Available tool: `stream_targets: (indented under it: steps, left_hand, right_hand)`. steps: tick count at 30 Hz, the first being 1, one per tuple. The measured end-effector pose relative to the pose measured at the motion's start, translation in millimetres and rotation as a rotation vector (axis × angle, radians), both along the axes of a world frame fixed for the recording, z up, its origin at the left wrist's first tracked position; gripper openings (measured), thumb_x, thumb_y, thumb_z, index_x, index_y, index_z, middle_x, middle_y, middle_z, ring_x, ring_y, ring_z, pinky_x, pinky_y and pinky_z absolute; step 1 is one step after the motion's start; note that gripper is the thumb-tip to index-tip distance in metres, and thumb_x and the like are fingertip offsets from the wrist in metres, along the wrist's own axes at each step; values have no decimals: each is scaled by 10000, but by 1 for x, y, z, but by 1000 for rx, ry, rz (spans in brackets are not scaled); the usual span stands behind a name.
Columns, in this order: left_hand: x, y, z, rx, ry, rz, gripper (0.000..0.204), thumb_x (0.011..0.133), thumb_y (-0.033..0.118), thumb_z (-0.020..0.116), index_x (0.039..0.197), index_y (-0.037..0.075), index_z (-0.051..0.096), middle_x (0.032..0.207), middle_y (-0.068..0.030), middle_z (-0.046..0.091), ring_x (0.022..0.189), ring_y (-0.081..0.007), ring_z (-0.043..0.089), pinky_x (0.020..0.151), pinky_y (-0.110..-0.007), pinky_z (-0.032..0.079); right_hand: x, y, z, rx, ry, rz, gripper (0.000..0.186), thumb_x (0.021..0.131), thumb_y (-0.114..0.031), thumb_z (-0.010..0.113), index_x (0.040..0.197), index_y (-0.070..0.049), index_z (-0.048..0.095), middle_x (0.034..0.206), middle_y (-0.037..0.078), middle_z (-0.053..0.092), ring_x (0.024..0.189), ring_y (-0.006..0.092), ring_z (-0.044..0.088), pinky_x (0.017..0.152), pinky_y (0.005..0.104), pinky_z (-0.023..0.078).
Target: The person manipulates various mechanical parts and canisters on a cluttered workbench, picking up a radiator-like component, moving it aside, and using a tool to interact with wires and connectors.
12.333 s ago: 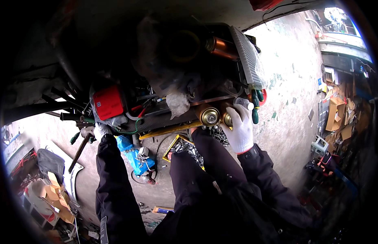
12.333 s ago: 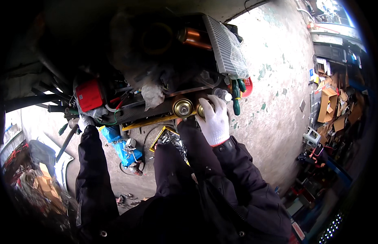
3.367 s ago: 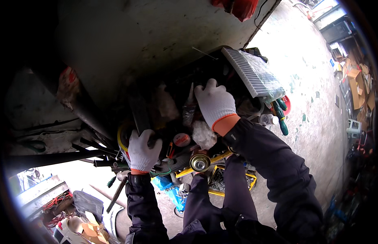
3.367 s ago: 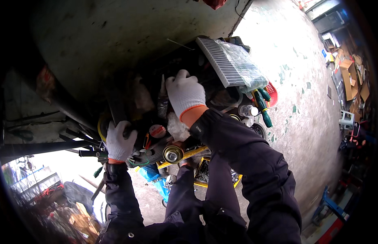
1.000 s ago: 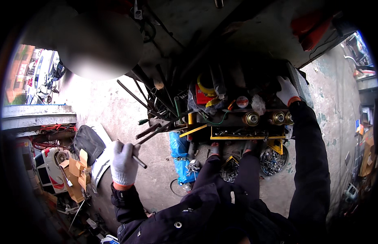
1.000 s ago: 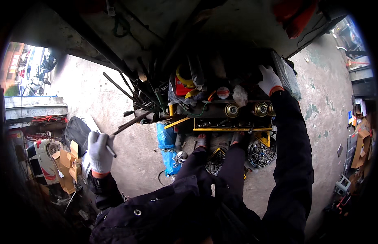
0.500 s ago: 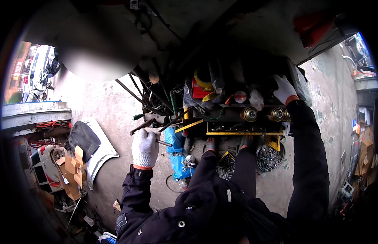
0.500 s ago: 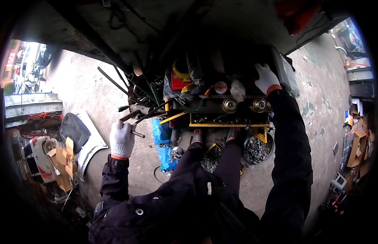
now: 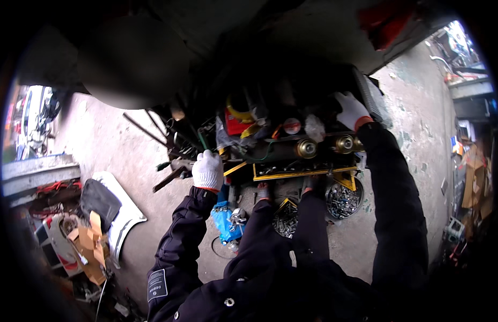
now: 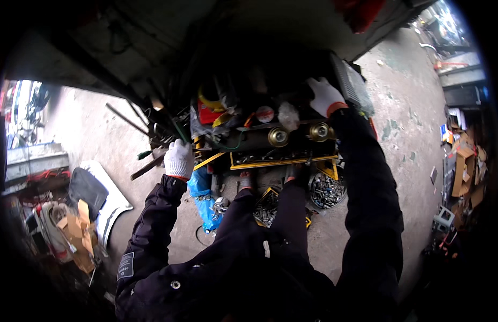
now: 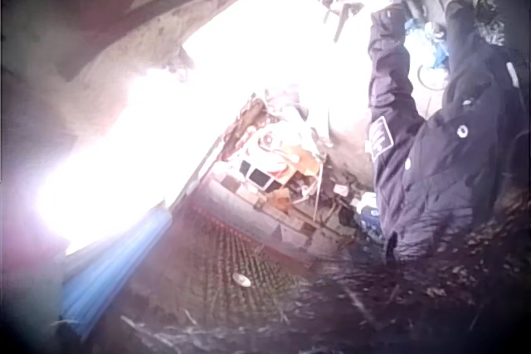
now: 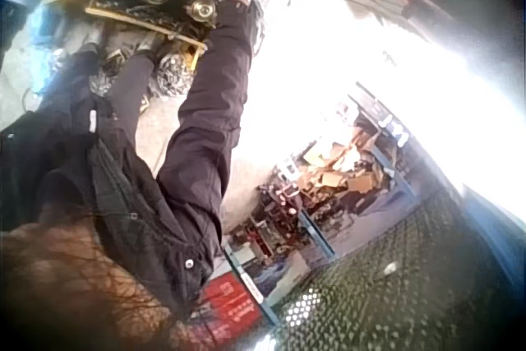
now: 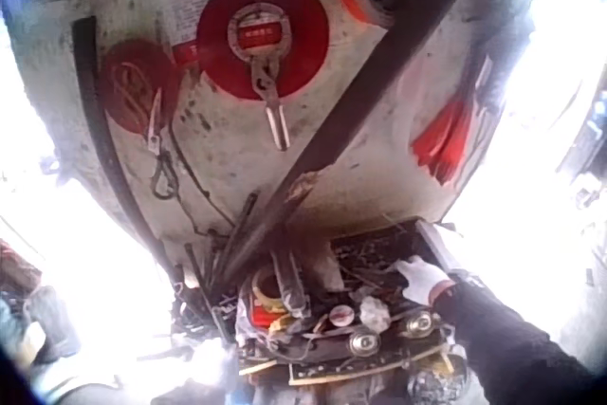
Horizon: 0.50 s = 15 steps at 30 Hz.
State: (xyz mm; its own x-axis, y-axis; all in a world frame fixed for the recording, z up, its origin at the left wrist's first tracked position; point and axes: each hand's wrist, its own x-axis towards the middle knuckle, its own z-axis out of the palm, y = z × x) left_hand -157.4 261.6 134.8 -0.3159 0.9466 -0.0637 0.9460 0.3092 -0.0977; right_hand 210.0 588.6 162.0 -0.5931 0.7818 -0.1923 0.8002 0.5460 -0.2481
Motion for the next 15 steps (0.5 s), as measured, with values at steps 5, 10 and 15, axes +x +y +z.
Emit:
stream_targets:
  steps: [5,10,15]
  left_hand:
    - [2,36,-31,-86,-83,47,182,856,183,638,965,44,683,985,-149,631,962,-333,656,745,-419,576]
    - [8,40,-32,-167,-169,201,312,869,302,676,996,18,696,1008,-185,644,967,-376,660,783,-463,571]
    - [-9,37,-40,-169,-216,213,352,907,347,674,974,2,696,1000,-206,646,962,-386,662,790,-472,563]
  right_hand:
    - [-3,1,-6,-75,-103,5,633,782,-91,666,1396,-155,527,1268,271,577,1094,441,635,915,467,550]
    - [-7,-10,-4,-156,-177,29,606,777,-111,684,1368,-132,550,1262,261,572,1078,416,647,890,462,550]
    - [-22,-18,-14,-194,-214,99,592,834,-75,676,1406,-132,536,1314,282,540,1040,395,684,831,447,577]
